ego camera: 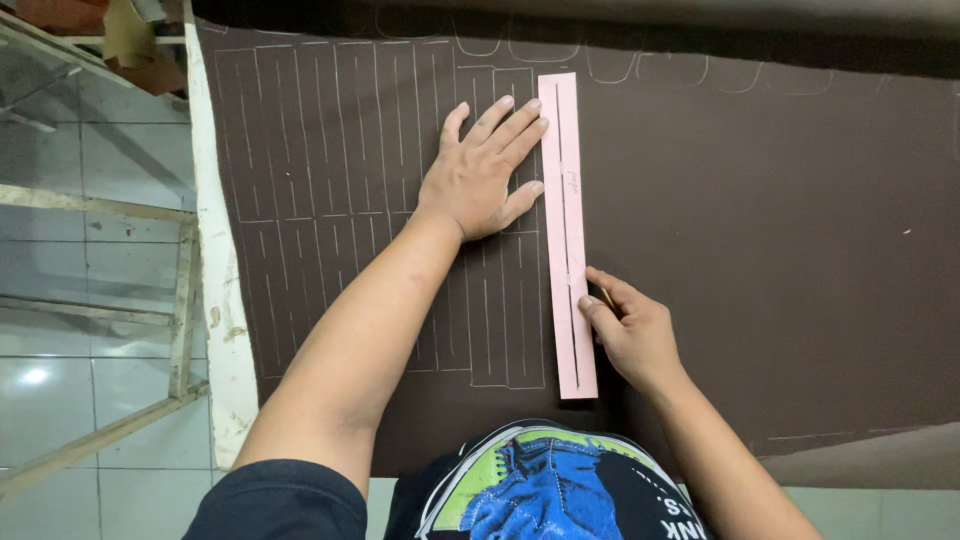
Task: The person holds a long pink straightedge against a dark brown sheet laid on a work table and uses a small pointed marking tool to draw lines along its edge. They repeatedly reposition the ruler to different spots on the sheet, aligning it with pre-drawn guide marks, and mark new lines across the material.
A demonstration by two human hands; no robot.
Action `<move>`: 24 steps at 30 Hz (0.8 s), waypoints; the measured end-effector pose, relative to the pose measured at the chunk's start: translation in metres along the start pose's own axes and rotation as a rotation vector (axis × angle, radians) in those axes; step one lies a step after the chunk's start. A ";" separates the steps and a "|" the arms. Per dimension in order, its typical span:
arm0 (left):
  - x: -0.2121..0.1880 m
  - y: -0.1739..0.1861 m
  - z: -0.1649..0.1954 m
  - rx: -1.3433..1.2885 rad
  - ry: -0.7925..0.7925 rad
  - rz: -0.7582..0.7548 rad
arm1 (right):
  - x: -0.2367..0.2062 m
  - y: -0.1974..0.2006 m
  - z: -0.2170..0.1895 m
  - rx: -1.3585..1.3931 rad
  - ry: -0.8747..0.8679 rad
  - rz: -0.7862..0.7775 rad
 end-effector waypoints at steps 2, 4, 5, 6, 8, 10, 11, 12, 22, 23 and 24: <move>0.000 -0.003 -0.002 -0.001 0.004 -0.007 | -0.001 -0.001 -0.002 -0.032 0.019 0.006; 0.000 -0.005 -0.002 -0.003 -0.001 -0.003 | -0.001 -0.001 -0.004 -0.055 0.033 0.004; 0.001 -0.006 -0.003 -0.001 -0.006 0.004 | 0.000 -0.001 -0.005 -0.060 0.039 -0.004; 0.000 -0.006 -0.004 0.003 -0.010 0.010 | 0.002 -0.003 -0.006 -0.062 0.045 -0.016; 0.000 -0.007 -0.004 0.006 -0.005 0.009 | 0.003 -0.005 -0.006 -0.074 0.091 -0.004; -0.001 -0.008 -0.005 0.006 0.001 0.007 | 0.004 -0.005 -0.005 -0.092 0.144 0.013; 0.000 -0.009 -0.004 0.005 0.003 0.006 | 0.003 -0.004 -0.004 -0.103 0.173 0.024; 0.000 -0.009 -0.004 0.004 0.005 0.004 | 0.003 -0.003 -0.003 -0.116 0.203 0.036; 0.001 -0.002 -0.002 -0.008 -0.003 -0.007 | 0.004 -0.003 -0.005 -0.202 0.222 0.064; 0.002 -0.002 -0.002 -0.004 -0.005 -0.003 | 0.004 -0.003 -0.005 -0.205 0.222 0.069; 0.001 -0.002 -0.001 -0.003 -0.005 -0.002 | 0.003 -0.003 -0.006 -0.209 0.217 0.072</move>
Point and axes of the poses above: each hand's wrist, its own x-axis towards the middle knuckle, its own y-axis out of the back of the hand, z = x × y, the point moved 2 cm from there along x, towards the middle knuckle, and after that the axes turned 5 degrees about z, right-handed, at the moved point
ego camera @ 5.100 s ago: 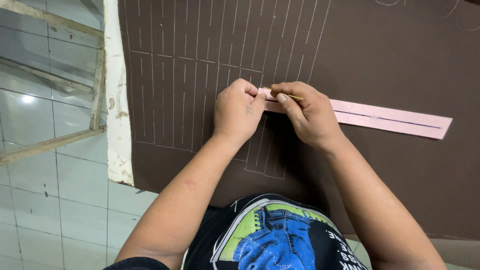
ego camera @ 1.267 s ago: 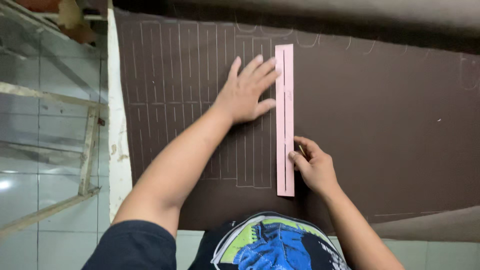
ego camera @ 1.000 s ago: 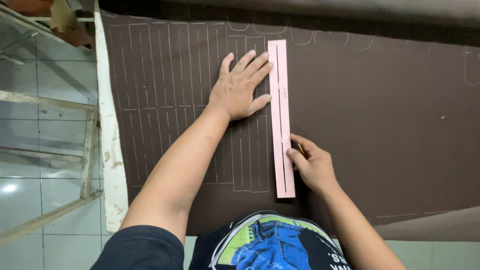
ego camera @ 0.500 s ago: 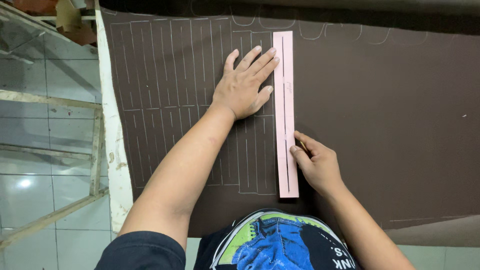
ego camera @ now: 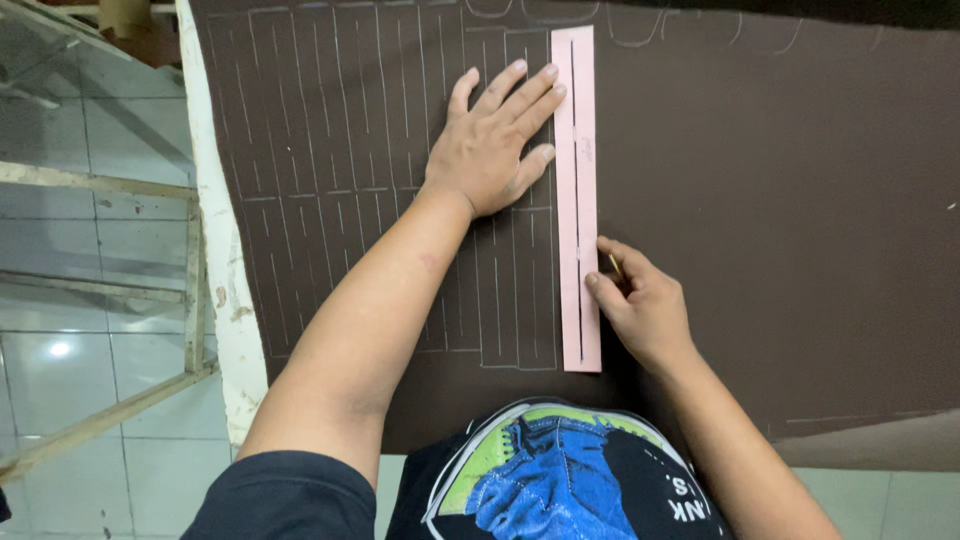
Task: The person holds a long pink straightedge against a dark brown sheet laid on a work table and uses a small pointed marking tool to draw lines along its edge. They repeatedly reposition the ruler to different spots on the sheet, aligning it with pre-drawn guide marks, and mark new lines across the material.
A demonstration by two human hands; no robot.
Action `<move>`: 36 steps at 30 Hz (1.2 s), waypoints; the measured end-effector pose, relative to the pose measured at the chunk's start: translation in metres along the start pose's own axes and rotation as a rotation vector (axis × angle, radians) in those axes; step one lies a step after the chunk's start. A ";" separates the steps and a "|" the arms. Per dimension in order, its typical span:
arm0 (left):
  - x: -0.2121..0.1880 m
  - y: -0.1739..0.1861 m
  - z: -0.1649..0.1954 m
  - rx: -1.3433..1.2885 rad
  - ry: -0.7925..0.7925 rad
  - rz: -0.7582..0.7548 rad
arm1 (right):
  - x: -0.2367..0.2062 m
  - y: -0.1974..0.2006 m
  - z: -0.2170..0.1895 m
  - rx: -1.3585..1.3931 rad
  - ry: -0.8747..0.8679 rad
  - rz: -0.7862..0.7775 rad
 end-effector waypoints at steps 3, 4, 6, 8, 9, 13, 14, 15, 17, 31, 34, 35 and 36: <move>0.000 0.001 0.000 0.005 -0.006 0.011 | 0.000 0.001 -0.002 -0.030 -0.018 -0.017; 0.000 0.001 0.001 0.004 -0.003 0.015 | 0.001 0.001 -0.002 -0.036 -0.017 -0.019; 0.001 0.001 0.002 0.000 0.003 0.018 | -0.001 0.001 -0.003 -0.046 -0.018 -0.025; 0.001 0.001 0.002 0.004 0.001 0.035 | -0.002 0.001 -0.005 -0.039 0.004 -0.026; 0.000 0.002 0.002 0.005 0.001 0.043 | -0.003 0.001 -0.005 -0.036 0.015 -0.027; 0.000 0.001 0.003 -0.001 0.009 0.040 | -0.005 -0.003 -0.006 -0.041 0.058 0.009; 0.000 0.001 0.003 0.004 0.011 0.041 | -0.004 -0.004 -0.007 -0.056 0.066 0.010; 0.000 0.001 0.003 0.009 0.013 0.042 | -0.004 -0.004 -0.007 -0.069 0.075 0.010; 0.000 0.001 0.003 0.013 0.018 0.037 | -0.005 -0.003 -0.008 -0.050 0.114 0.017; 0.000 0.005 0.003 -0.042 0.006 -0.004 | -0.004 -0.002 -0.008 -0.060 0.153 0.019; 0.001 0.006 0.002 -0.044 0.005 -0.003 | -0.003 -0.001 -0.009 -0.042 0.116 0.018; 0.001 0.005 0.003 -0.043 0.007 -0.001 | -0.004 0.000 -0.009 -0.034 0.069 0.011; 0.001 0.005 0.003 -0.042 0.008 0.001 | -0.004 0.000 -0.008 -0.026 0.022 0.005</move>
Point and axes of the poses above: each hand's wrist, its own x-axis towards the middle knuckle, its own y-axis out of the back of the hand, z = x × y, the point moved 2 cm from there along x, towards the middle knuckle, and after that the axes turned 5 degrees about z, right-handed, at the moved point
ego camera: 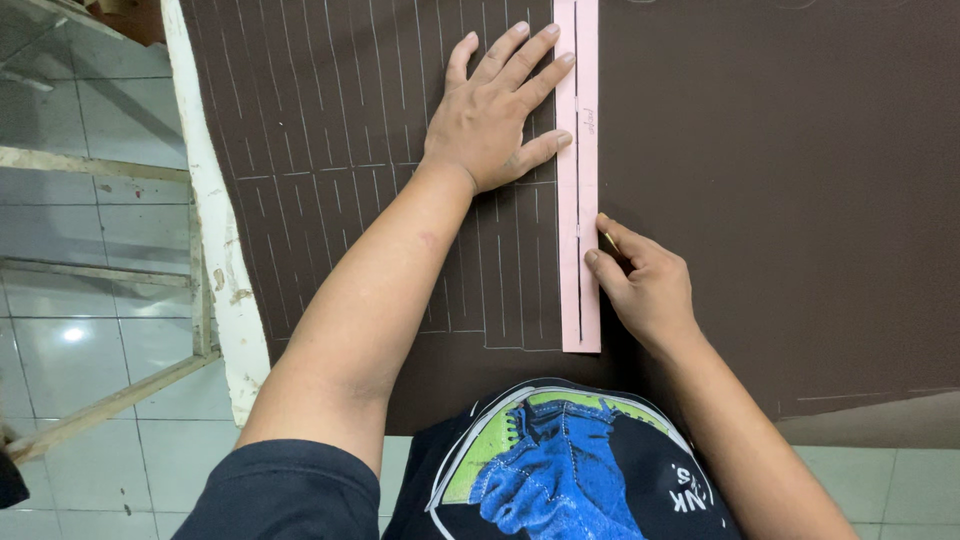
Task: The person holds a long pink straightedge against a dark brown sheet laid on a work table and uses a small pointed marking tool to draw lines along its edge. They repeatedly reposition the ruler to different spots on the sheet, aligning it with pre-drawn guide marks, and mark new lines across the material.
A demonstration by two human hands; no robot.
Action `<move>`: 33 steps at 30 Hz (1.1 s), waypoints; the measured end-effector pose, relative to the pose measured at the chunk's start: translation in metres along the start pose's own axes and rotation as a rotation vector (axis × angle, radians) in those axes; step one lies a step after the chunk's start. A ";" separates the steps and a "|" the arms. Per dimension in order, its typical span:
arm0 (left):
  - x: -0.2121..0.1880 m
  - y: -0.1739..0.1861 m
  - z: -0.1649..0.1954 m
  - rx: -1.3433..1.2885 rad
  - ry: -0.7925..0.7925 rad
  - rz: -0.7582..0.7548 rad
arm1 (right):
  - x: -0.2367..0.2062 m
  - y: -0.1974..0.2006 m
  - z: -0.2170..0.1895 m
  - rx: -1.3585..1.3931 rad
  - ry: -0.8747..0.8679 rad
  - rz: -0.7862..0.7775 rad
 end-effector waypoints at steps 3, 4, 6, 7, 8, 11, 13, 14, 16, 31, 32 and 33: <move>0.001 0.000 0.001 0.014 -0.005 0.005 | 0.001 0.000 -0.001 -0.042 -0.003 0.004; 0.001 -0.001 0.001 0.018 -0.005 0.003 | 0.001 0.000 -0.002 -0.032 -0.007 0.007; 0.001 0.001 0.001 0.028 -0.003 0.002 | 0.001 0.000 -0.002 -0.012 -0.013 0.013; 0.001 0.001 0.002 0.027 0.000 -0.002 | 0.001 0.001 -0.002 -0.007 -0.004 0.011; 0.001 0.002 0.003 0.027 0.003 -0.006 | 0.001 0.002 -0.002 -0.002 0.004 0.010; 0.003 0.003 0.004 0.026 0.009 -0.011 | 0.002 0.002 -0.002 0.012 -0.018 0.002; 0.002 0.002 0.003 0.028 0.007 -0.015 | 0.002 0.001 -0.003 0.005 -0.032 0.002; 0.003 0.002 0.002 0.033 0.003 -0.016 | 0.002 0.000 -0.004 -0.005 -0.027 0.005; 0.001 0.001 0.001 0.034 -0.006 -0.005 | -0.001 0.001 -0.006 -0.020 -0.028 -0.002; 0.000 -0.001 -0.001 -0.023 -0.042 0.077 | -0.003 0.004 -0.007 -0.124 0.183 -0.003; -0.001 -0.001 -0.002 -0.028 -0.041 0.078 | -0.003 0.004 -0.006 -0.142 0.164 -0.019; -0.001 -0.001 -0.002 -0.032 -0.040 0.078 | -0.003 0.003 -0.006 -0.160 0.146 -0.035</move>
Point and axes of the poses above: each hand's wrist, its own x-axis towards the middle knuckle, its own y-axis out of the back of the hand, z = x × y, the point moved 2 cm from there along x, towards the middle knuckle, and after that the axes turned 5 degrees about z, right-handed, at the moved point
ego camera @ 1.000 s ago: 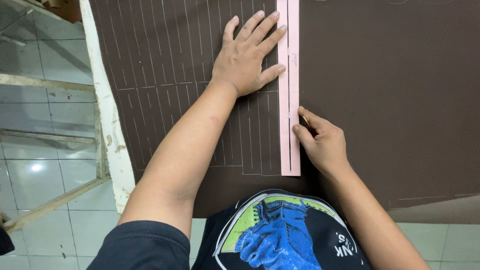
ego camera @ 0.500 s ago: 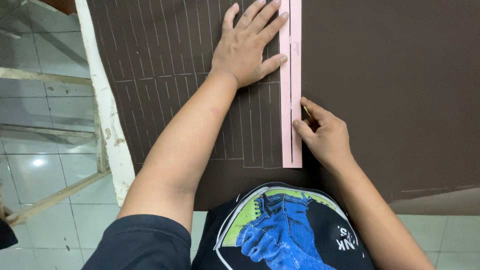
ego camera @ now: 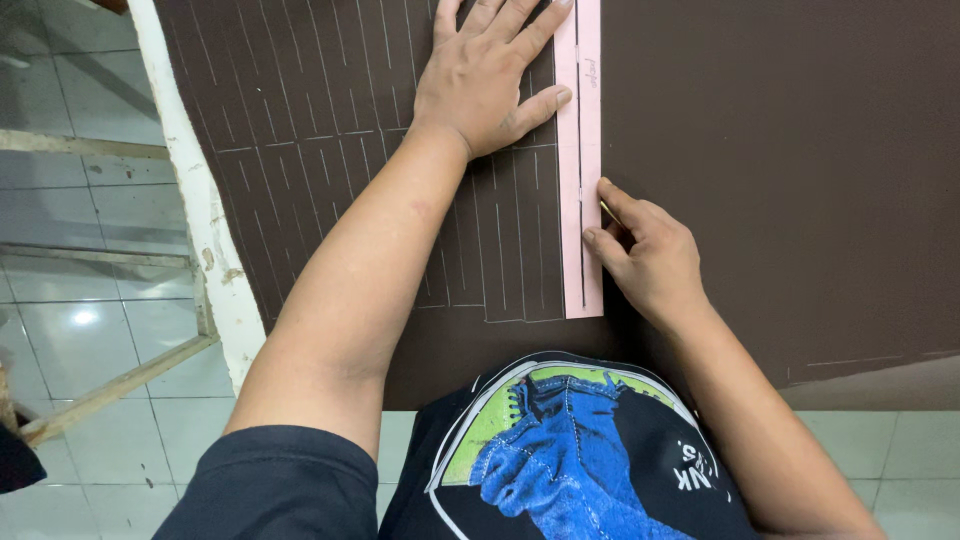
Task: The person holds a long pink straightedge against a dark brown sheet laid on a work table and uses a small pointed marking tool to draw lines along its edge. They repeatedly reposition the ruler to different spots on the sheet, aligning it with pre-drawn guide marks, and mark new lines across the material.
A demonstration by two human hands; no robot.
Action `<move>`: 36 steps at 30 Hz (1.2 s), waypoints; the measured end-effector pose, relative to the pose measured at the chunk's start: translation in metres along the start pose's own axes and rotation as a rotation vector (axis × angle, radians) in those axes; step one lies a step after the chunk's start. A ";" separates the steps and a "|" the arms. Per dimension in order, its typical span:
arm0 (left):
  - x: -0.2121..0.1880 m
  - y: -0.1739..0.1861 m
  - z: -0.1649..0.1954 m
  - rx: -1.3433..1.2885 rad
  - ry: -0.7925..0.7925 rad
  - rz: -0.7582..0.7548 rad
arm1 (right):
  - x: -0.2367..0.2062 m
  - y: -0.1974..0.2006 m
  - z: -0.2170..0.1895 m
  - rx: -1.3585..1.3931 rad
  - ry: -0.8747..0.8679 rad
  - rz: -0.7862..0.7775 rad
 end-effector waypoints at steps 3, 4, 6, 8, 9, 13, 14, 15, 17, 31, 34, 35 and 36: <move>0.001 0.001 0.004 0.027 -0.015 0.034 | -0.001 0.006 0.000 -0.032 0.014 -0.010; 0.002 0.001 0.005 0.024 -0.012 0.026 | -0.001 0.009 0.000 -0.034 0.009 -0.013; 0.002 0.001 0.006 0.016 -0.005 0.006 | -0.002 0.012 -0.001 -0.039 -0.002 -0.022; 0.003 0.001 0.008 0.028 -0.005 0.002 | -0.002 0.013 -0.002 -0.027 -0.003 -0.027; 0.003 0.001 0.007 0.034 -0.005 0.000 | -0.002 0.013 -0.003 -0.021 -0.004 -0.030; 0.002 -0.002 0.006 0.032 0.012 -0.039 | -0.002 0.012 -0.001 -0.048 0.011 -0.030; 0.001 -0.003 0.004 0.032 0.015 -0.047 | -0.001 0.009 -0.001 -0.053 0.013 -0.032; 0.001 -0.004 0.002 0.032 0.019 -0.055 | 0.000 0.007 0.000 -0.058 0.015 -0.035; -0.001 -0.004 -0.001 0.047 0.015 -0.059 | 0.002 0.003 0.000 -0.067 0.014 -0.040; 0.000 -0.005 -0.002 0.034 0.008 -0.082 | 0.002 0.006 -0.003 -0.048 0.039 -0.041; -0.001 -0.006 -0.002 0.028 0.023 -0.097 | 0.002 0.005 -0.002 -0.054 0.034 -0.051; -0.002 -0.006 -0.003 0.027 0.024 -0.101 | 0.002 0.004 -0.002 -0.048 0.024 -0.055; -0.002 -0.007 -0.003 0.028 0.025 -0.104 | 0.002 0.002 -0.002 -0.043 0.016 -0.057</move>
Point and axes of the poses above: each hand's wrist, its own x-axis towards the middle knuckle, its own y-axis out of the back of the hand, z = x × y, the point moved 2 cm from there along x, towards the middle knuckle, and after that the axes turned 5 degrees about z, right-handed, at the moved point
